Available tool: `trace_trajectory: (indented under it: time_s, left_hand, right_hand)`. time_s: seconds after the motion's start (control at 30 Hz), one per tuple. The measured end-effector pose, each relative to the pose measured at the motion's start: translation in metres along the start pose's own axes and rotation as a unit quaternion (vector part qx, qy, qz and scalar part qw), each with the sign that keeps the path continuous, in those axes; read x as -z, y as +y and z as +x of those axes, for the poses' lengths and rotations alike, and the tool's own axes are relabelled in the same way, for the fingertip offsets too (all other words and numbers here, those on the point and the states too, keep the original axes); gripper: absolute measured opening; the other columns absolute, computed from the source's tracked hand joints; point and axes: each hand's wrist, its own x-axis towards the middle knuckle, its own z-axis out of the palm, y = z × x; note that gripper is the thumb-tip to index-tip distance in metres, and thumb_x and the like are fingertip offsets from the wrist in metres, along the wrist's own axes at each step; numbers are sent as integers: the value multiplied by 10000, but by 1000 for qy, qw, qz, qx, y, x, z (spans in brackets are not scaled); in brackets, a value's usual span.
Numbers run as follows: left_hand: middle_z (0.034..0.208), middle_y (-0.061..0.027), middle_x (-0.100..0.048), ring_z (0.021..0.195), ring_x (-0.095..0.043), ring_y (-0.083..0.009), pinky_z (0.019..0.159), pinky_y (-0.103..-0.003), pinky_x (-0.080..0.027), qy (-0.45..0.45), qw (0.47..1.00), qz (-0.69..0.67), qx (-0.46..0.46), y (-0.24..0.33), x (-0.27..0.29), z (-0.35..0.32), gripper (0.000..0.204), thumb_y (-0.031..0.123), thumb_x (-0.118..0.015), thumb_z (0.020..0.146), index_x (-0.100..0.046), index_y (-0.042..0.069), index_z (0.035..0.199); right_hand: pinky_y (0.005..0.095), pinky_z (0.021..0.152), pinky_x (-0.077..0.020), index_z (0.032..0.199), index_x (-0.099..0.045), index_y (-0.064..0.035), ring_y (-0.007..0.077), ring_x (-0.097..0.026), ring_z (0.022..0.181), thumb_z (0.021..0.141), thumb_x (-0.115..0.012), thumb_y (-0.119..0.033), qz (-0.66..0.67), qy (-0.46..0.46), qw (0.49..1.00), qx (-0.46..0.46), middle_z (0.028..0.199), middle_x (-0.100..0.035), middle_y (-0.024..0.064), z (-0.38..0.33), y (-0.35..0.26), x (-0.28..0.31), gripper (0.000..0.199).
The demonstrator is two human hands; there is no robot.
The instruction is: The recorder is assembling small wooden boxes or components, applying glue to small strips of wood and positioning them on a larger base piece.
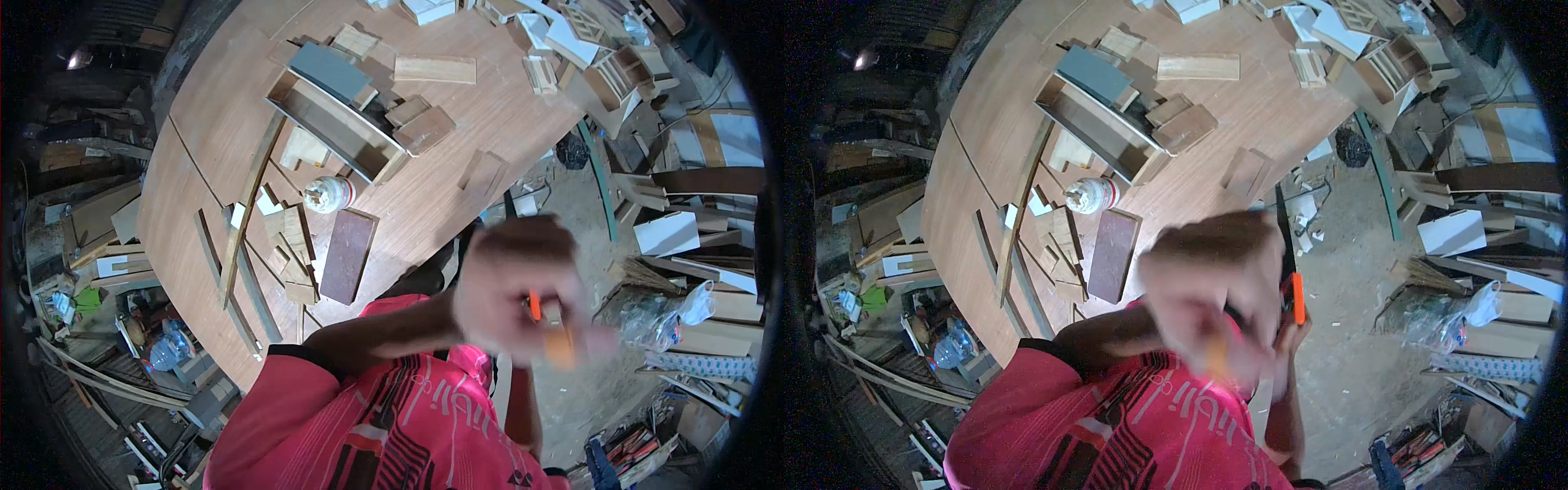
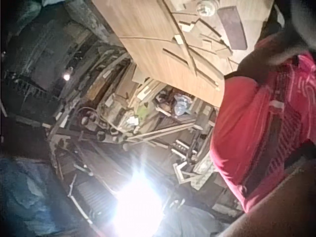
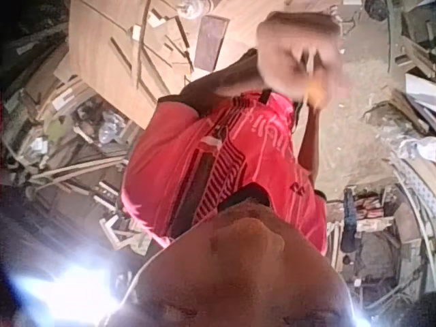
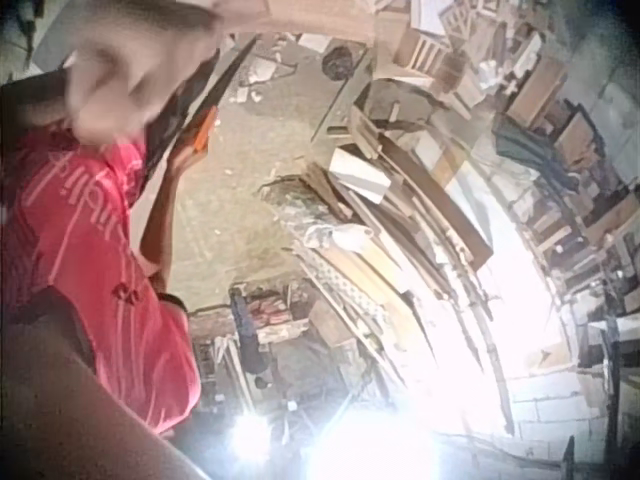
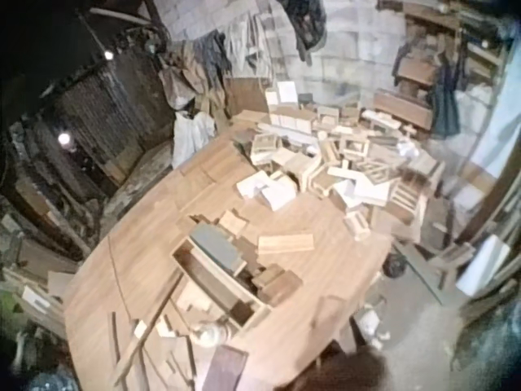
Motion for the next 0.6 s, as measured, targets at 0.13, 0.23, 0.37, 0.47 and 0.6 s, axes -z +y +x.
trace_trajectory:
  time_s: [0.13, 0.23, 0.37, 0.47, 0.6]
  left_hand:
    - [513, 54, -346, 438, -355, -118, 438, -295, -205, 33, 997, -29, -70, 20, -14, 20, 543, 557, -747, 707, -420, 165, 523]
    - [439, 42, -365, 344, -317, -92, 304, -262, -191, 10, 984, -36, -171, 18, -7, 27, 626, 690, -657, 712, -513, 115, 509]
    - [521, 34, -354, 436, -351, -126, 416, -292, -193, 136, 982, -12, -134, 31, -11, 21, 603, 599, -664, 770, -380, 131, 518]
    - [452, -23, -388, 358, -359, -159, 369, -303, -232, 48, 993, -63, -91, 32, 1, 24, 577, 473, -478, 940, -388, 109, 502]
    - [442, 15, -384, 367, -365, -105, 356, -251, -233, -27, 958, -63, -277, 17, 19, 58, 565, 583, -623, 788, -458, 119, 511]
  right_hand:
    - [248, 441, -284, 1131, -601, -41, 64, -375, 545, 949, -460, -314, -113, -87, 989, 32, 677, -459, -44, 32, -31, -28, 357]
    - [251, 485, -332, 943, -595, -32, 75, -429, 577, 842, -531, -193, -112, -59, 991, -50, 682, -500, -26, 65, -16, -28, 201]
    - [255, 505, -372, 911, -593, -45, 78, -467, 572, 869, -604, -203, -36, -125, 989, -70, 668, -510, -17, 62, -44, -25, 165]
    - [246, 488, -362, 906, -579, -67, 77, -477, 557, 871, -635, -202, -54, -6, 998, -23, 672, -509, -24, 40, -85, -35, 150]
    - [233, 435, -318, 975, -569, -80, 65, -434, 511, 842, -674, -221, -92, 87, 992, 6, 752, -535, -24, -4, -168, -14, 220]
